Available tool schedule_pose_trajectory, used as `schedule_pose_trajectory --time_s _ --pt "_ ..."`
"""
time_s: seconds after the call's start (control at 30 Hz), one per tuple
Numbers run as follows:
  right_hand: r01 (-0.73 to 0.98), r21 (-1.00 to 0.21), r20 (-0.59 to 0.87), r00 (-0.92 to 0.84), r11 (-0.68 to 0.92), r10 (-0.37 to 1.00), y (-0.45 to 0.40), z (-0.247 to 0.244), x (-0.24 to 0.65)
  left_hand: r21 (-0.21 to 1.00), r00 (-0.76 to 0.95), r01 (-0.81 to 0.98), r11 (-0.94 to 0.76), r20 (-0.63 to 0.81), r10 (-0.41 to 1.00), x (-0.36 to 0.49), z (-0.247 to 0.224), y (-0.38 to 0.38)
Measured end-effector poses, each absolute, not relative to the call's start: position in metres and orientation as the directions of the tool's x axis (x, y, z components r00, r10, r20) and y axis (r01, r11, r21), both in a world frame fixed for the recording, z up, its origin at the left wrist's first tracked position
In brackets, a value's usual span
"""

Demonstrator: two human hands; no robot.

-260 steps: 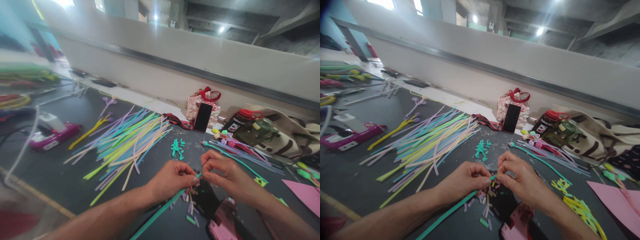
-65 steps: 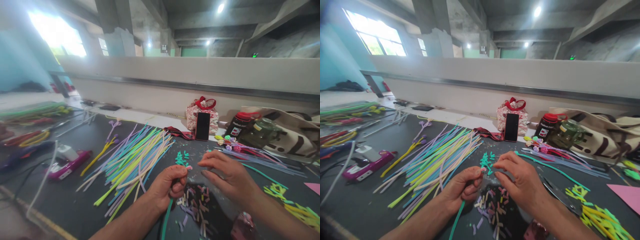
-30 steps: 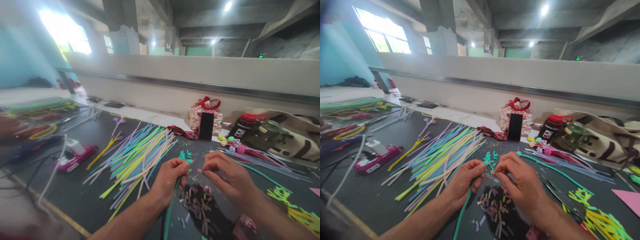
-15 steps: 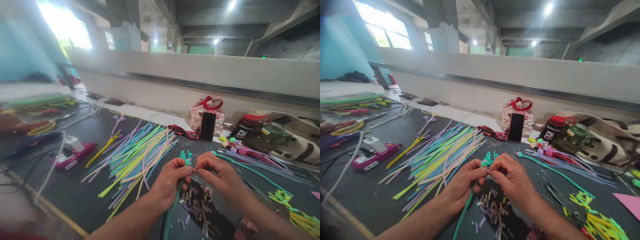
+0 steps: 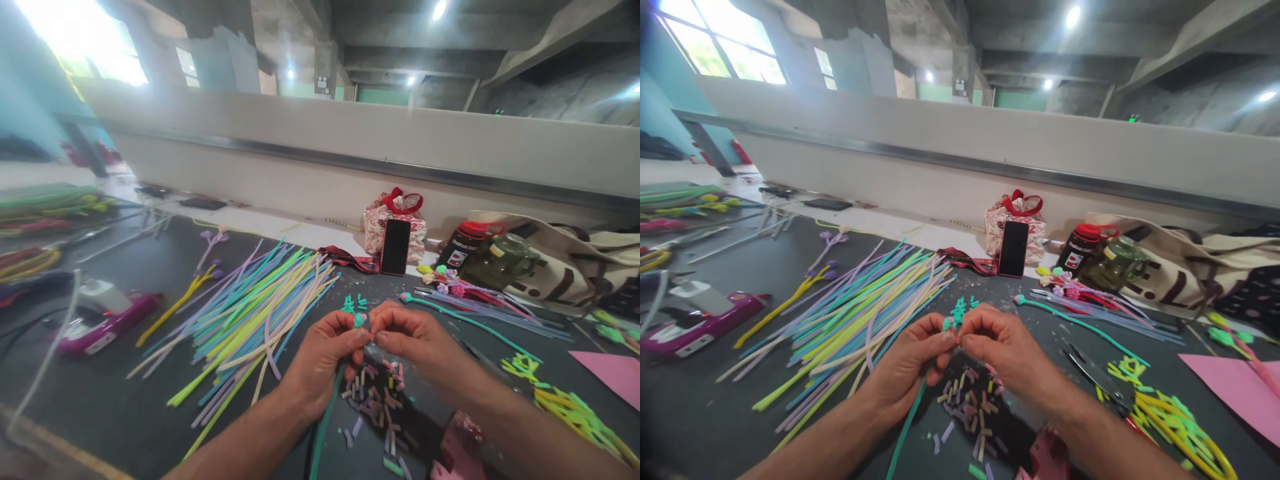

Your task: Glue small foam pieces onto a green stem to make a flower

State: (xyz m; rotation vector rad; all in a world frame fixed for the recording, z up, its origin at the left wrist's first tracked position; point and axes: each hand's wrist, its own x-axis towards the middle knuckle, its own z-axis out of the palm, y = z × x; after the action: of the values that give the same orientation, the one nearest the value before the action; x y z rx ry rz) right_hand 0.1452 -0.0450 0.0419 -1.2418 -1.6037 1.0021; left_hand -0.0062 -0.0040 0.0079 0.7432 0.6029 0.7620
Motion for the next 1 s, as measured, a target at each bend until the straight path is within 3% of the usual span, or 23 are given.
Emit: schedule_pose_trajectory --time_s 0.23,0.33,0.53,1.0 --pt "0.256 -0.933 0.191 -0.244 0.253 0.951 -0.043 0.039 0.151 0.765 0.613 -0.362 0.532 -0.235 0.755 -0.004 0.007 -0.007" --pt "0.338 -0.91 0.161 -0.243 0.239 0.957 -0.039 0.038 0.166 0.777 0.615 -0.331 0.536 -0.253 0.747 -0.004 0.005 -0.005" --pt "0.781 -0.598 0.032 -0.201 0.179 0.979 -0.044 0.026 0.216 0.831 0.663 -0.161 0.532 -0.308 0.682 -0.002 0.002 -0.007" --pt "0.868 -0.459 0.006 -0.21 0.189 0.978 -0.056 -0.001 0.233 0.799 0.686 -0.07 0.597 -0.396 0.61 0.003 -0.004 -0.009"
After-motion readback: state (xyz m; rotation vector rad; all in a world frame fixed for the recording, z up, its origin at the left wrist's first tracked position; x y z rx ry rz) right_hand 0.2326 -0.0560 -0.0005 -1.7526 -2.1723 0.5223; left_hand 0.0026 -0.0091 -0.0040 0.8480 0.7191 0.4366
